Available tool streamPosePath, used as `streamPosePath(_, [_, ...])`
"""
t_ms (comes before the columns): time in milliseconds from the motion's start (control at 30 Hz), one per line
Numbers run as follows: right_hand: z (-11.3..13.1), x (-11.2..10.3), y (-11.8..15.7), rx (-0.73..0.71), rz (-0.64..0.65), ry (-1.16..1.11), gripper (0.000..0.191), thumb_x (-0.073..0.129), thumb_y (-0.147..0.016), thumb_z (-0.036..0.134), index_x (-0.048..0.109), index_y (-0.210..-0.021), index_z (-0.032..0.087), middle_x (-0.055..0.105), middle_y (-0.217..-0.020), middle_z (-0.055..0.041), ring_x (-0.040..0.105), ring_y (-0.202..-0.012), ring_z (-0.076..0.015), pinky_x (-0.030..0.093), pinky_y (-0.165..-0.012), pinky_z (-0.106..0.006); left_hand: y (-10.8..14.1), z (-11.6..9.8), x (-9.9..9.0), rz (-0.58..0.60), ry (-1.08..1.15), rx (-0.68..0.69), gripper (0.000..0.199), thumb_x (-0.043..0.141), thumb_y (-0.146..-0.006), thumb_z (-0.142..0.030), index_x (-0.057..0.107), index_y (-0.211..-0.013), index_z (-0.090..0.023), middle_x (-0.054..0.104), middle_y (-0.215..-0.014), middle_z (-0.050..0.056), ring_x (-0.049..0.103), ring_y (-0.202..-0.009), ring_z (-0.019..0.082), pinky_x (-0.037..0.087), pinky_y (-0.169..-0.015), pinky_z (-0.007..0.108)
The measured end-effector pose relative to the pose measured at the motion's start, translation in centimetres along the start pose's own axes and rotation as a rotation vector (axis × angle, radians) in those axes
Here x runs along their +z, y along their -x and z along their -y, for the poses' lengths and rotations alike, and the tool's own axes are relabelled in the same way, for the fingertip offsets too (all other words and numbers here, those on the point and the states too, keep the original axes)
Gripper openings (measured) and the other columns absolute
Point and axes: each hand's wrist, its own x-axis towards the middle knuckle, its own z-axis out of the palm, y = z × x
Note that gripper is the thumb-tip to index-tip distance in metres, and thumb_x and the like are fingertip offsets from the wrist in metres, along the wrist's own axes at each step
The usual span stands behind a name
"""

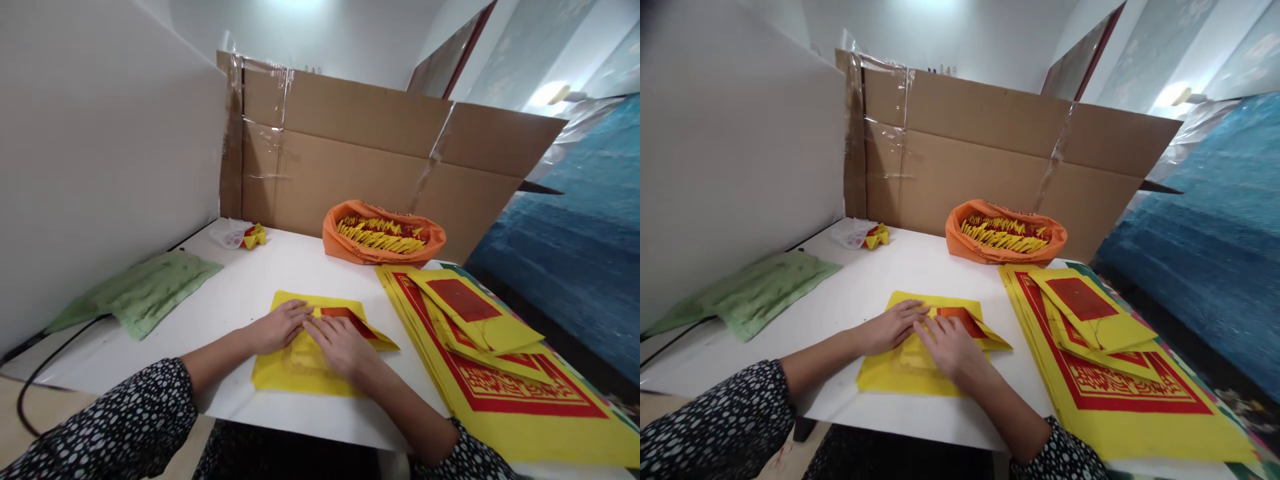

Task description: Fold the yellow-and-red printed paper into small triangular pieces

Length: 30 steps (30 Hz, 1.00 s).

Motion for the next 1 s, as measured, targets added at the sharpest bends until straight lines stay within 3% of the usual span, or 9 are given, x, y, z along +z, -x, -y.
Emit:
streamPosePath(100, [0.7,0.3,-0.8,0.074,-0.028,0.001,0.046,0.044,-0.091,0.011,0.048,-0.136,0.021,0.06,-0.125,-0.013,0.054,-0.109,-0.0282,0.043,-0.089,-0.042,0.0,-0.2,-0.3,-0.016,0.005,-0.01,0.034,0.041,-0.098,-0.021,0.057,-0.127,-0.017,0.056,-0.137,0.011,0.053,-0.12,0.024,0.045,-0.103,0.043])
streamPosePath(200, [1.5,0.6,-1.1,0.229,-0.08,-0.148,0.021,0.047,-0.093,0.018,0.066,-0.102,0.02,0.065,-0.099,-0.0101,0.058,-0.092,-0.0243,0.045,-0.079,-0.035,0.2,-0.2,-1.0,-0.019,0.045,-0.03,0.04,0.041,-0.09,-0.008,0.059,-0.125,-0.017,0.062,-0.129,0.01,0.057,-0.114,0.021,0.049,-0.097,0.037])
streamPosePath(300, [1.3,1.2,-1.0,0.501,-0.209,-0.416,0.029,0.045,-0.096,0.026,0.06,-0.072,0.02,0.061,-0.079,-0.0049,0.056,-0.074,-0.0191,0.043,-0.068,-0.03,0.4,0.0,-1.7,-0.025,0.083,-0.107,0.056,0.045,-0.076,-0.001,0.058,-0.127,-0.02,0.066,-0.119,0.008,0.061,-0.107,0.02,0.049,-0.094,0.032])
streamPosePath(400, [0.0,1.8,-1.0,0.72,-0.282,-0.64,0.034,0.047,-0.094,0.032,0.047,-0.061,0.022,0.054,-0.064,-0.0004,0.05,-0.06,-0.0167,0.037,-0.057,-0.028,-0.1,0.5,-1.9,-0.037,0.173,-0.253,0.058,0.052,-0.073,-0.008,0.056,-0.129,-0.023,0.068,-0.115,0.004,0.064,-0.099,0.02,0.049,-0.088,0.029])
streamPosePath(500, [-1.1,2.2,-1.1,0.792,-0.277,-0.785,0.023,0.051,-0.089,0.032,0.048,-0.068,0.023,0.055,-0.064,0.0006,0.052,-0.059,-0.0174,0.037,-0.057,-0.028,-1.2,1.1,-1.3,-0.108,0.36,-0.412,0.037,0.053,-0.082,-0.022,0.061,-0.118,-0.021,0.071,-0.096,0.001,0.066,-0.085,0.018,0.05,-0.079,0.028])
streamPosePath(600, [-1.3,2.3,-1.3,0.812,-0.271,-0.786,0.005,0.051,-0.086,0.026,0.052,-0.088,0.022,0.057,-0.068,0.0012,0.055,-0.061,-0.0186,0.04,-0.059,-0.028,-2.3,1.7,-0.4,-0.177,0.448,-0.487,0.021,0.054,-0.084,-0.027,0.065,-0.099,-0.018,0.07,-0.084,0.001,0.064,-0.076,0.018,0.049,-0.073,0.027])
streamPosePath(700, [-1.1,2.1,-1.5,0.799,-0.239,-0.697,0.018,0.045,-0.086,0.02,0.053,-0.102,0.021,0.06,-0.073,-0.0004,0.058,-0.065,-0.0203,0.042,-0.061,-0.029,-2.9,1.8,0.1,-0.214,0.384,-0.49,0.014,0.056,-0.081,-0.023,0.067,-0.088,-0.018,0.067,-0.083,0.002,0.062,-0.076,0.018,0.048,-0.071,0.028])
streamPosePath(867, [-1.0,1.9,-1.6,0.723,-0.205,-0.613,0.023,0.042,-0.087,0.013,0.061,-0.097,0.02,0.067,-0.096,-0.0085,0.063,-0.089,-0.0238,0.045,-0.079,-0.033,-3.1,1.6,0.3,-0.229,0.292,-0.473,0.015,0.054,-0.082,-0.016,0.069,-0.082,-0.019,0.067,-0.085,0.003,0.062,-0.079,0.018,0.047,-0.074,0.029])
streamPosePath(1000, [-1.1,1.9,-1.5,0.728,-0.163,-0.556,0.023,0.043,-0.088,0.014,0.065,-0.092,0.021,0.066,-0.092,-0.0088,0.062,-0.086,-0.0248,0.046,-0.078,-0.034,-3.2,1.4,0.5,-0.233,0.248,-0.451,0.018,0.054,-0.082,-0.01,0.07,-0.081,-0.019,0.065,-0.086,0.003,0.062,-0.077,0.017,0.047,-0.074,0.028])
